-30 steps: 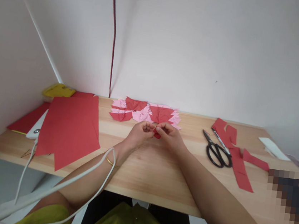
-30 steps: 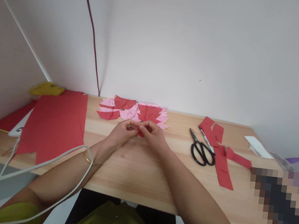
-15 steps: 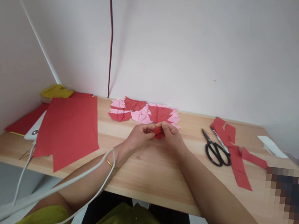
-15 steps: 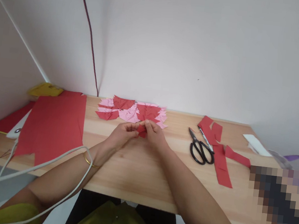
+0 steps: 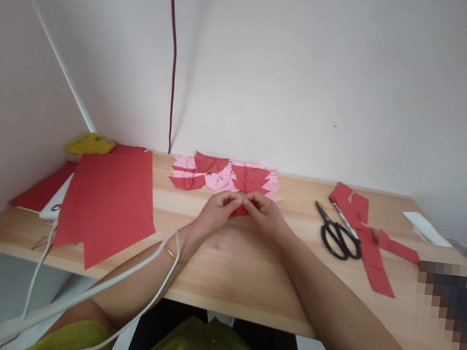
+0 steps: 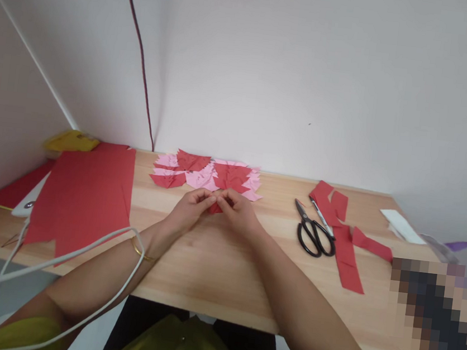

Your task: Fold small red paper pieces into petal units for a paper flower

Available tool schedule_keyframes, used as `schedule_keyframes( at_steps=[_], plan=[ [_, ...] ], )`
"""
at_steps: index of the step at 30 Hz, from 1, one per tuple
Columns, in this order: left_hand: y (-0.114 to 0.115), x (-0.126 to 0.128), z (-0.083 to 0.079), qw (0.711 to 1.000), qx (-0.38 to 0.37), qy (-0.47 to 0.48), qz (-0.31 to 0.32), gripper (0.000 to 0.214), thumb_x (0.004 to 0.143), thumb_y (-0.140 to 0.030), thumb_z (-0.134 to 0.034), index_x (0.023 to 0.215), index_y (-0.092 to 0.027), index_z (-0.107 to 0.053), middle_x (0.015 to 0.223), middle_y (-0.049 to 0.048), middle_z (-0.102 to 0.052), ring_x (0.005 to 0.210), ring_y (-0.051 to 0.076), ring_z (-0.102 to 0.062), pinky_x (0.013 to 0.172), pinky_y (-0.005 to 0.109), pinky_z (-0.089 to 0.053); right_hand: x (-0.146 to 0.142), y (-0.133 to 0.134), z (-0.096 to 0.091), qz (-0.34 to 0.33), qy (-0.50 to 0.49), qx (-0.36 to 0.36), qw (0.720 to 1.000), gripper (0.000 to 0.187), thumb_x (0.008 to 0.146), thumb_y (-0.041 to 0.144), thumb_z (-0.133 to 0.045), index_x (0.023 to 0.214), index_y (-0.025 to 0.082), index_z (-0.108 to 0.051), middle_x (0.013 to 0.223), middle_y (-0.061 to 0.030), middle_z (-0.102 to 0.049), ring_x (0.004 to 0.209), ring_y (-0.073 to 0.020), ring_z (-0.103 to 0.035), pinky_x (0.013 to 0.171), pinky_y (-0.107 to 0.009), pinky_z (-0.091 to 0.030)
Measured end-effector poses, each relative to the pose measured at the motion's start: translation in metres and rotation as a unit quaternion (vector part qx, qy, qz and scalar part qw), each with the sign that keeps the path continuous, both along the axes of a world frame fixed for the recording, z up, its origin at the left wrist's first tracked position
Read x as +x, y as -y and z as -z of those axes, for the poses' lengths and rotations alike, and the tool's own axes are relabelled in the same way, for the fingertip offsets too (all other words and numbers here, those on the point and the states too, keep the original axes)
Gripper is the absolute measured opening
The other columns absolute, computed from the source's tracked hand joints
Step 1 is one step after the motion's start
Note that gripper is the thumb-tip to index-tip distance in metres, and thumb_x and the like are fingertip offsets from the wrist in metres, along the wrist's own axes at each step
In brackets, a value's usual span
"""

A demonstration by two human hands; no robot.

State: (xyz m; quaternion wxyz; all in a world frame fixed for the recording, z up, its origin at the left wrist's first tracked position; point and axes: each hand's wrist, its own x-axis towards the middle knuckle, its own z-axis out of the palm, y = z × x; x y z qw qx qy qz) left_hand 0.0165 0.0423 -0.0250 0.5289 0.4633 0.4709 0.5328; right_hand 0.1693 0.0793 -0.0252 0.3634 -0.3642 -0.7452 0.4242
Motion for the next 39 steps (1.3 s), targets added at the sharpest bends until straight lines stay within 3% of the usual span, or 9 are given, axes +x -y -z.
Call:
schedule_keyframes(
  at_steps=[8, 15, 18, 20, 23, 26, 32, 36, 39],
  plan=[
    [-0.0009, -0.0065, -0.0055, 0.999, 0.038, -0.028, 0.017, 0.023, 0.073, -0.036, -0.067, 0.067, -0.014, -0.062, 0.064, -0.0012, -0.058, 0.062, 0.010, -0.050, 0.065, 0.024, -0.042, 0.0014, 0.0003, -0.0051, -0.027, -0.021, -0.004, 0.999, 0.025, 0.087, 0.041, -0.052, 0.076, 0.018, -0.051, 0.073, 0.0001, -0.057, 0.067, -0.0116, -0.050, 0.063, -0.024, -0.039],
    [-0.0054, -0.0070, 0.0017, 0.992, -0.042, 0.103, 0.052, 0.031, 0.068, -0.041, -0.072, 0.073, -0.011, -0.064, 0.067, 0.0030, -0.064, 0.065, 0.014, -0.059, 0.071, 0.031, -0.049, 0.0038, -0.0063, 0.0004, 0.003, -0.009, -0.014, 1.000, 0.027, 0.085, 0.043, -0.054, 0.073, 0.018, -0.052, 0.068, 0.0006, -0.057, 0.064, -0.0121, -0.051, 0.062, -0.025, -0.040],
    [-0.0051, -0.0069, 0.0033, 0.991, -0.076, 0.086, 0.072, 0.030, 0.062, -0.035, -0.077, 0.076, -0.011, -0.065, 0.068, 0.0029, -0.065, 0.062, 0.013, -0.060, 0.065, 0.028, -0.047, 0.0014, -0.0043, 0.0009, 0.016, -0.007, -0.015, 1.000, 0.025, 0.083, 0.041, -0.057, 0.072, 0.019, -0.053, 0.067, 0.0002, -0.060, 0.063, -0.0128, -0.054, 0.060, -0.025, -0.041],
    [-0.0042, -0.0072, 0.0031, 0.990, -0.092, 0.061, 0.082, 0.030, 0.057, -0.029, -0.079, 0.077, -0.011, -0.066, 0.065, 0.0025, -0.065, 0.058, 0.012, -0.058, 0.061, 0.026, -0.045, 0.0001, -0.0023, -0.0004, -0.010, -0.025, -0.036, 0.999, 0.026, 0.083, 0.042, -0.056, 0.073, 0.019, -0.054, 0.067, 0.0002, -0.061, 0.063, -0.0132, -0.056, 0.061, -0.026, -0.042],
    [-0.0040, -0.0082, 0.0027, 0.993, -0.088, 0.049, 0.066, 0.027, 0.058, -0.027, -0.078, 0.075, -0.011, -0.067, 0.059, 0.0015, -0.063, 0.054, 0.011, -0.057, 0.058, 0.025, -0.043, 0.0006, -0.0014, -0.0023, -0.037, -0.053, -0.055, 0.996, 0.033, 0.089, 0.048, -0.046, 0.081, 0.019, -0.059, 0.070, -0.0008, -0.064, 0.069, -0.0144, -0.059, 0.067, -0.027, -0.044],
    [-0.0056, -0.0092, 0.0037, 0.995, -0.071, 0.057, 0.045, 0.027, 0.058, -0.028, -0.078, 0.076, -0.012, -0.067, 0.061, 0.0016, -0.064, 0.056, 0.011, -0.057, 0.059, 0.026, -0.044, 0.0017, -0.0024, -0.0023, -0.016, -0.066, -0.055, 0.996, 0.042, 0.092, 0.052, -0.037, 0.085, 0.019, -0.061, 0.071, -0.0013, -0.063, 0.071, -0.0143, -0.057, 0.069, -0.028, -0.044],
    [-0.0052, -0.0069, 0.0016, 0.995, -0.049, 0.066, 0.049, 0.024, 0.060, -0.028, -0.077, 0.073, -0.012, -0.066, 0.063, 0.0012, -0.065, 0.058, 0.010, -0.057, 0.061, 0.025, -0.043, -0.0012, 0.0002, -0.0020, -0.054, -0.076, -0.061, 0.994, 0.032, 0.088, 0.049, -0.049, 0.075, 0.020, -0.052, 0.070, 0.0000, -0.062, 0.070, -0.0133, -0.058, 0.069, -0.027, -0.045],
    [-0.0021, -0.0035, -0.0045, 0.996, -0.034, 0.069, 0.053, 0.024, 0.060, -0.029, -0.077, 0.072, -0.012, -0.065, 0.063, 0.0012, -0.065, 0.057, 0.010, -0.057, 0.062, 0.026, -0.044, -0.0008, 0.0011, -0.0041, -0.008, -0.040, -0.006, 0.999, 0.033, 0.088, 0.048, -0.049, 0.073, 0.019, -0.053, 0.065, 0.0010, -0.057, 0.063, -0.0121, -0.052, 0.063, -0.026, -0.042],
    [-0.0020, -0.0024, -0.0052, 0.995, -0.046, 0.084, 0.033, 0.027, 0.058, -0.030, -0.078, 0.072, -0.012, -0.064, 0.064, 0.0027, -0.066, 0.057, 0.011, -0.057, 0.061, 0.027, -0.044, -0.0006, 0.0012, -0.0044, 0.012, -0.044, -0.012, 0.999, 0.038, 0.090, 0.050, -0.042, 0.071, 0.019, -0.054, 0.064, 0.0005, -0.055, 0.062, -0.0122, -0.050, 0.063, -0.026, -0.041]
  ],
)
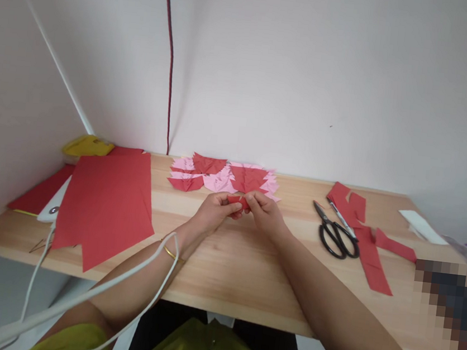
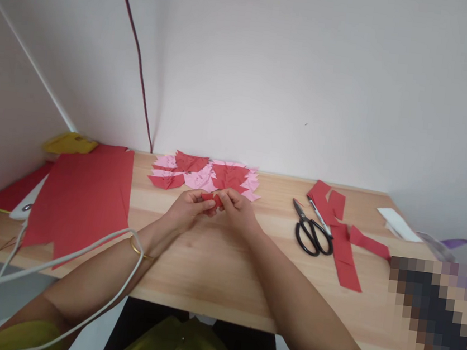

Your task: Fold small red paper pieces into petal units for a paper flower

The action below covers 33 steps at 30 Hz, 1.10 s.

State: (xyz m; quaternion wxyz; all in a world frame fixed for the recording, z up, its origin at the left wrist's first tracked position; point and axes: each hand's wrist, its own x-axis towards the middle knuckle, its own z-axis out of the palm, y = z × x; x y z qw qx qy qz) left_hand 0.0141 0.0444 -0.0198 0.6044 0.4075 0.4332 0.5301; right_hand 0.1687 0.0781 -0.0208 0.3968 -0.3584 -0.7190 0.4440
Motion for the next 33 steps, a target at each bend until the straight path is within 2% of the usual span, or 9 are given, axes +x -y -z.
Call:
schedule_keyframes(
  at_steps=[3, 7, 10, 13, 17, 22, 28, 31, 33],
  plan=[
    [-0.002, -0.001, 0.003, 1.000, -0.012, 0.002, -0.017, 0.030, 0.056, -0.032, -0.080, 0.072, -0.012, -0.064, 0.064, 0.0033, -0.066, 0.057, 0.012, -0.057, 0.061, 0.027, -0.044, -0.002, 0.001, 0.002, -0.022, -0.025, -0.043, 0.998, 0.039, 0.091, 0.051, -0.041, 0.076, 0.019, -0.057, 0.067, -0.0007, -0.059, 0.065, -0.0132, -0.053, 0.065, -0.027, -0.044],
    [-0.002, -0.002, 0.005, 0.997, 0.012, -0.075, -0.017, 0.031, 0.058, -0.037, -0.079, 0.071, -0.013, -0.064, 0.063, 0.0010, -0.063, 0.057, 0.011, -0.055, 0.061, 0.025, -0.042, -0.004, 0.001, 0.004, -0.061, -0.075, -0.076, 0.992, 0.030, 0.083, 0.048, -0.057, 0.087, 0.019, -0.060, 0.077, -0.0019, -0.063, 0.071, -0.0147, -0.059, 0.070, -0.030, -0.048],
    [0.001, -0.002, 0.005, 0.986, 0.047, -0.157, -0.002, 0.026, 0.064, -0.037, -0.074, 0.070, -0.013, -0.065, 0.063, -0.0006, -0.061, 0.059, 0.010, -0.053, 0.059, 0.024, -0.039, -0.003, 0.000, 0.004, -0.045, -0.057, -0.036, 0.997, 0.027, 0.082, 0.045, -0.059, 0.079, 0.019, -0.060, 0.077, -0.0024, -0.064, 0.072, -0.0144, -0.059, 0.071, -0.029, -0.047],
    [0.003, -0.003, 0.003, 0.980, 0.073, -0.181, 0.024, 0.021, 0.069, -0.034, -0.070, 0.070, -0.014, -0.065, 0.064, -0.0009, -0.061, 0.060, 0.010, -0.052, 0.059, 0.023, -0.039, -0.001, 0.000, 0.002, -0.053, -0.052, -0.013, 0.997, 0.027, 0.084, 0.043, -0.057, 0.073, 0.018, -0.058, 0.072, -0.0017, -0.063, 0.070, -0.0139, -0.058, 0.070, -0.028, -0.046],
    [0.003, -0.007, 0.000, 0.971, 0.131, -0.188, 0.064, 0.017, 0.072, -0.030, -0.067, 0.068, -0.014, -0.063, 0.069, 0.0013, -0.063, 0.065, 0.012, -0.055, 0.064, 0.024, -0.041, 0.000, 0.001, 0.001, -0.090, -0.097, -0.051, 0.990, 0.029, 0.085, 0.045, -0.057, 0.073, 0.019, -0.054, 0.071, -0.0004, -0.061, 0.069, -0.0135, -0.058, 0.069, -0.029, -0.046],
    [0.003, -0.010, -0.002, 0.956, 0.154, -0.245, 0.056, 0.017, 0.074, -0.030, -0.064, 0.069, -0.014, -0.065, 0.066, 0.0007, -0.062, 0.061, 0.011, -0.052, 0.059, 0.023, -0.039, -0.002, -0.002, 0.009, -0.106, -0.139, -0.123, 0.977, 0.035, 0.080, 0.051, -0.060, 0.071, 0.019, -0.051, 0.071, 0.0003, -0.059, 0.069, -0.0133, -0.056, 0.069, -0.029, -0.046],
    [-0.003, -0.006, 0.006, 0.988, 0.071, -0.139, -0.008, 0.019, 0.068, -0.032, -0.070, 0.074, -0.014, -0.066, 0.066, 0.0007, -0.064, 0.062, 0.011, -0.054, 0.062, 0.024, -0.041, -0.005, -0.003, 0.012, -0.087, -0.143, -0.166, 0.972, 0.034, 0.083, 0.052, -0.055, 0.088, 0.019, -0.057, 0.075, -0.0002, -0.059, 0.071, -0.0127, -0.055, 0.073, -0.030, -0.046],
    [-0.006, -0.005, 0.010, 0.996, 0.040, -0.055, -0.055, 0.022, 0.064, -0.032, -0.073, 0.073, -0.013, -0.066, 0.064, 0.0009, -0.064, 0.061, 0.011, -0.056, 0.065, 0.026, -0.043, -0.004, -0.001, 0.010, -0.046, -0.099, -0.138, 0.984, 0.029, 0.079, 0.047, -0.061, 0.086, 0.019, -0.056, 0.070, 0.0024, -0.055, 0.067, -0.0111, -0.051, 0.069, -0.026, -0.043],
    [-0.007, -0.004, 0.010, 0.997, 0.034, -0.044, -0.058, 0.023, 0.062, -0.031, -0.076, 0.072, -0.013, -0.066, 0.063, 0.0008, -0.064, 0.061, 0.011, -0.056, 0.065, 0.026, -0.044, -0.003, -0.001, 0.008, -0.023, -0.082, -0.107, 0.991, 0.027, 0.079, 0.045, -0.061, 0.081, 0.019, -0.056, 0.069, 0.0026, -0.054, 0.066, -0.0110, -0.050, 0.068, -0.025, -0.042]
  ],
)
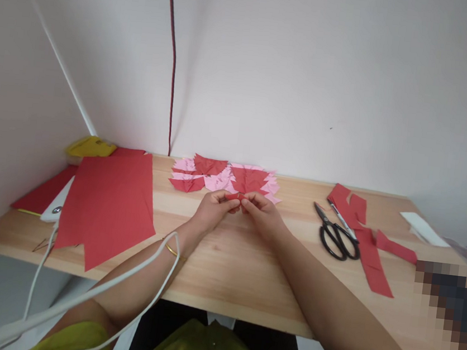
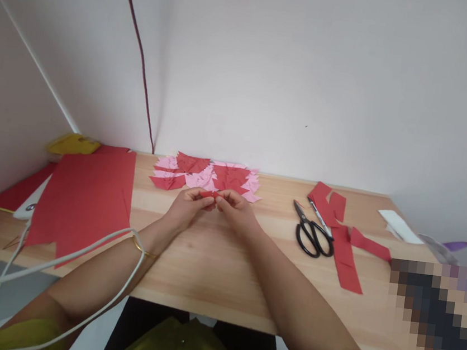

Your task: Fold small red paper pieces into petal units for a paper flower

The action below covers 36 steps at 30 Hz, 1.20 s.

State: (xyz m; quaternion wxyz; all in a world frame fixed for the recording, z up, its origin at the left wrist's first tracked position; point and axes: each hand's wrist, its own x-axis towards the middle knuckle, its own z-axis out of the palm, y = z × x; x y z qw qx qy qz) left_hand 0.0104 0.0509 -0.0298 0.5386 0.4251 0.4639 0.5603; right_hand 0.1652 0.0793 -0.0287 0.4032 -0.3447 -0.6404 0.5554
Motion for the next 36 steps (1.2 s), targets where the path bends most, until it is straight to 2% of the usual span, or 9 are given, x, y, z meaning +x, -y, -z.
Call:
schedule_keyframes(
  at_steps=[3, 9, 13, 20, 25, 29, 31, 36],
  plan=[
    [0.001, 0.001, -0.003, 1.000, -0.001, -0.010, 0.013, 0.025, 0.059, -0.029, -0.078, 0.075, -0.014, -0.066, 0.069, 0.0011, -0.065, 0.065, 0.011, -0.056, 0.065, 0.026, -0.044, 0.001, -0.001, -0.002, 0.018, 0.020, 0.036, 0.999, 0.025, 0.079, 0.043, -0.060, 0.076, 0.019, -0.055, 0.072, 0.0011, -0.058, 0.068, -0.0120, -0.052, 0.070, -0.027, -0.043],
    [0.001, -0.002, -0.006, 0.999, 0.037, -0.037, 0.012, 0.019, 0.065, -0.030, -0.073, 0.072, -0.014, -0.066, 0.067, -0.0001, -0.063, 0.065, 0.011, -0.055, 0.067, 0.025, -0.044, 0.001, 0.000, 0.002, -0.010, 0.039, 0.079, 0.996, 0.020, 0.082, 0.039, -0.058, 0.080, 0.019, -0.059, 0.085, -0.0036, -0.067, 0.081, -0.0160, -0.060, 0.078, -0.032, -0.047],
    [0.000, -0.004, -0.004, 0.997, 0.050, -0.059, 0.011, 0.018, 0.065, -0.030, -0.072, 0.070, -0.014, -0.065, 0.066, -0.0002, -0.063, 0.065, 0.011, -0.055, 0.067, 0.025, -0.043, 0.001, 0.003, 0.001, -0.012, 0.035, 0.095, 0.995, 0.020, 0.083, 0.038, -0.058, 0.083, 0.019, -0.061, 0.085, -0.0042, -0.067, 0.081, -0.0161, -0.061, 0.077, -0.031, -0.047],
    [0.000, -0.004, -0.003, 0.999, 0.039, 0.007, -0.001, 0.014, 0.067, -0.027, -0.070, 0.066, -0.014, -0.065, 0.062, -0.0011, -0.061, 0.061, 0.010, -0.051, 0.065, 0.024, -0.040, 0.006, 0.001, -0.006, -0.037, 0.065, 0.119, 0.990, 0.022, 0.087, 0.039, -0.054, 0.086, 0.019, -0.063, 0.081, -0.0030, -0.066, 0.077, -0.0149, -0.060, 0.075, -0.029, -0.046],
    [0.000, -0.007, -0.006, 0.999, 0.030, 0.011, -0.019, 0.016, 0.065, -0.026, -0.072, 0.062, -0.014, -0.063, 0.061, 0.0003, -0.063, 0.060, 0.011, -0.054, 0.065, 0.026, -0.041, 0.005, -0.001, -0.001, -0.036, 0.071, 0.069, 0.994, 0.030, 0.089, 0.044, -0.048, 0.095, 0.019, -0.063, 0.083, -0.0037, -0.065, 0.079, -0.0147, -0.060, 0.077, -0.030, -0.047],
    [0.000, -0.004, -0.007, 0.999, 0.021, 0.011, -0.040, 0.017, 0.062, -0.025, -0.074, 0.060, -0.014, -0.062, 0.058, -0.0015, -0.061, 0.057, 0.009, -0.052, 0.062, 0.024, -0.040, -0.001, 0.003, 0.002, -0.046, 0.024, 0.030, 0.998, 0.027, 0.078, 0.042, -0.064, 0.093, 0.019, -0.061, 0.094, -0.0039, -0.066, 0.083, -0.0148, -0.060, 0.078, -0.030, -0.047],
    [0.001, -0.002, -0.005, 0.999, 0.011, 0.023, -0.029, 0.018, 0.062, -0.025, -0.075, 0.059, -0.014, -0.062, 0.056, -0.0018, -0.060, 0.056, 0.009, -0.052, 0.062, 0.024, -0.041, -0.003, 0.005, 0.002, -0.042, 0.026, 0.033, 0.998, 0.026, 0.076, 0.041, -0.066, 0.091, 0.019, -0.061, 0.089, -0.0026, -0.065, 0.079, -0.0141, -0.059, 0.074, -0.028, -0.047],
    [0.003, 0.001, -0.004, 0.995, -0.002, 0.094, 0.036, 0.022, 0.063, -0.029, -0.074, 0.059, -0.014, -0.059, 0.054, 0.0005, -0.061, 0.056, 0.014, -0.058, 0.064, 0.030, -0.045, -0.003, 0.005, 0.000, -0.047, 0.065, 0.077, 0.994, 0.019, 0.082, 0.037, -0.059, 0.083, 0.018, -0.060, 0.071, 0.0011, -0.057, 0.067, -0.0117, -0.052, 0.065, -0.025, -0.042]
  ],
)
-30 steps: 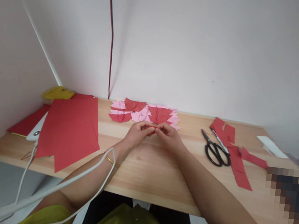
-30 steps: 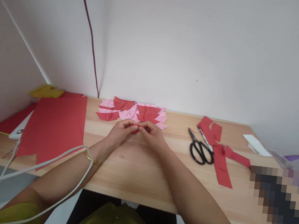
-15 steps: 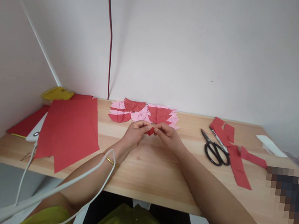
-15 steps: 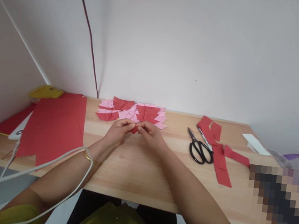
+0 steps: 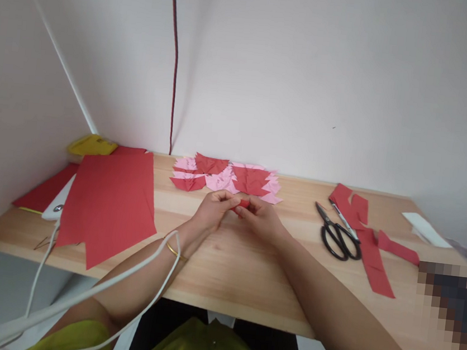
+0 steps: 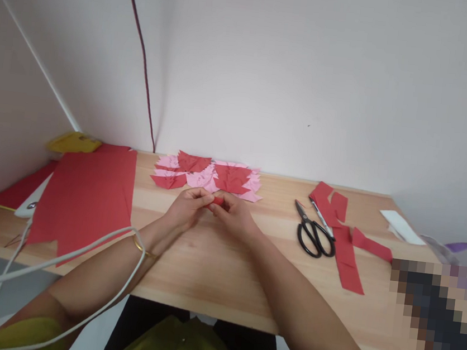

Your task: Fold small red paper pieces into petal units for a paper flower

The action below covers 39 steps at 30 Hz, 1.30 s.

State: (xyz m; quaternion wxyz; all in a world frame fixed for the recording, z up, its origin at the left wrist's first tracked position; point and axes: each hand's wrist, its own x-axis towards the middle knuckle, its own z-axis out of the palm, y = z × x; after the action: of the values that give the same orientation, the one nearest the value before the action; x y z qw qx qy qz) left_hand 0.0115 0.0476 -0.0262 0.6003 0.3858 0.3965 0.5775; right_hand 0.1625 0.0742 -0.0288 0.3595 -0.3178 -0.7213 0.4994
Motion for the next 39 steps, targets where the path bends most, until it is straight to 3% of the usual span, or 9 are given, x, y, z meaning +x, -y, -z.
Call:
schedule_keyframes(
  at_steps=[4, 8, 16, 20, 23, 28, 34, 39],
  plan=[
    [0.001, 0.000, -0.003, 0.998, -0.037, 0.048, 0.012, 0.026, 0.059, -0.030, -0.078, 0.057, -0.013, -0.058, 0.053, 0.0000, -0.059, 0.054, 0.012, -0.056, 0.062, 0.028, -0.045, 0.000, -0.002, 0.000, -0.032, -0.013, 0.005, 0.999, 0.016, 0.083, 0.033, -0.057, 0.080, 0.017, -0.057, 0.073, 0.0008, -0.056, 0.067, -0.0113, -0.051, 0.064, -0.024, -0.042],
    [-0.002, -0.003, -0.001, 0.997, -0.076, 0.020, -0.002, 0.027, 0.056, -0.032, -0.079, 0.061, -0.012, -0.062, 0.058, 0.0005, -0.060, 0.058, 0.010, -0.055, 0.062, 0.025, -0.043, 0.000, -0.003, 0.001, -0.028, -0.001, -0.002, 1.000, 0.018, 0.082, 0.034, -0.058, 0.088, 0.018, -0.059, 0.087, -0.0027, -0.063, 0.078, -0.0145, -0.057, 0.072, -0.027, -0.045],
    [-0.004, -0.009, 0.001, 0.992, -0.015, -0.128, -0.018, 0.023, 0.067, -0.035, -0.070, 0.065, -0.013, -0.064, 0.063, 0.0020, -0.063, 0.060, 0.011, -0.053, 0.062, 0.024, -0.040, 0.005, -0.005, 0.001, 0.059, 0.043, 0.011, 0.997, 0.024, 0.083, 0.041, -0.055, 0.080, 0.017, -0.058, 0.073, 0.0001, -0.059, 0.067, -0.0123, -0.053, 0.065, -0.026, -0.043],
    [-0.004, -0.010, -0.002, 0.979, 0.017, -0.201, -0.010, 0.020, 0.068, -0.033, -0.069, 0.063, -0.014, -0.064, 0.064, 0.0017, -0.063, 0.062, 0.011, -0.052, 0.063, 0.024, -0.039, 0.007, -0.007, 0.001, 0.046, 0.056, 0.042, 0.996, 0.025, 0.087, 0.038, -0.049, 0.078, 0.018, -0.059, 0.074, -0.0006, -0.059, 0.070, -0.0130, -0.054, 0.068, -0.027, -0.044],
    [-0.005, -0.011, -0.002, 0.986, -0.005, -0.167, -0.030, 0.021, 0.065, -0.033, -0.070, 0.061, -0.014, -0.063, 0.061, 0.0006, -0.062, 0.059, 0.010, -0.051, 0.062, 0.024, -0.038, 0.006, -0.009, 0.003, 0.038, 0.031, 0.025, 0.998, 0.024, 0.089, 0.037, -0.046, 0.085, 0.019, -0.060, 0.077, -0.0018, -0.061, 0.074, -0.0138, -0.057, 0.072, -0.028, -0.046],
    [-0.007, -0.010, 0.001, 0.992, -0.057, -0.087, -0.067, 0.022, 0.061, -0.032, -0.072, 0.057, -0.013, -0.062, 0.055, 0.0010, -0.060, 0.052, 0.010, -0.050, 0.056, 0.024, -0.038, 0.004, -0.010, 0.007, 0.008, -0.075, -0.022, 0.997, 0.026, 0.082, 0.029, -0.058, 0.105, 0.021, -0.051, 0.094, -0.0042, -0.061, 0.084, -0.0145, -0.059, 0.078, -0.030, -0.047],
    [-0.008, -0.009, 0.003, 0.993, -0.077, -0.025, -0.080, 0.020, 0.057, -0.028, -0.073, 0.057, -0.013, -0.060, 0.054, 0.0003, -0.060, 0.051, 0.010, -0.051, 0.056, 0.024, -0.039, 0.004, -0.005, 0.005, -0.013, -0.033, 0.022, 0.999, 0.027, 0.077, 0.016, -0.055, 0.103, 0.020, -0.055, 0.093, -0.0038, -0.060, 0.076, -0.0125, -0.054, 0.070, -0.029, -0.044],
    [-0.005, -0.007, -0.001, 0.992, -0.063, -0.065, -0.089, 0.018, 0.058, -0.027, -0.072, 0.056, -0.012, -0.061, 0.053, -0.0005, -0.058, 0.051, 0.009, -0.048, 0.056, 0.023, -0.037, 0.004, -0.005, 0.006, -0.004, -0.018, 0.024, 1.000, 0.027, 0.074, 0.012, -0.054, 0.099, 0.019, -0.058, 0.097, -0.0044, -0.062, 0.074, -0.0117, -0.054, 0.068, -0.028, -0.044]
  ],
)
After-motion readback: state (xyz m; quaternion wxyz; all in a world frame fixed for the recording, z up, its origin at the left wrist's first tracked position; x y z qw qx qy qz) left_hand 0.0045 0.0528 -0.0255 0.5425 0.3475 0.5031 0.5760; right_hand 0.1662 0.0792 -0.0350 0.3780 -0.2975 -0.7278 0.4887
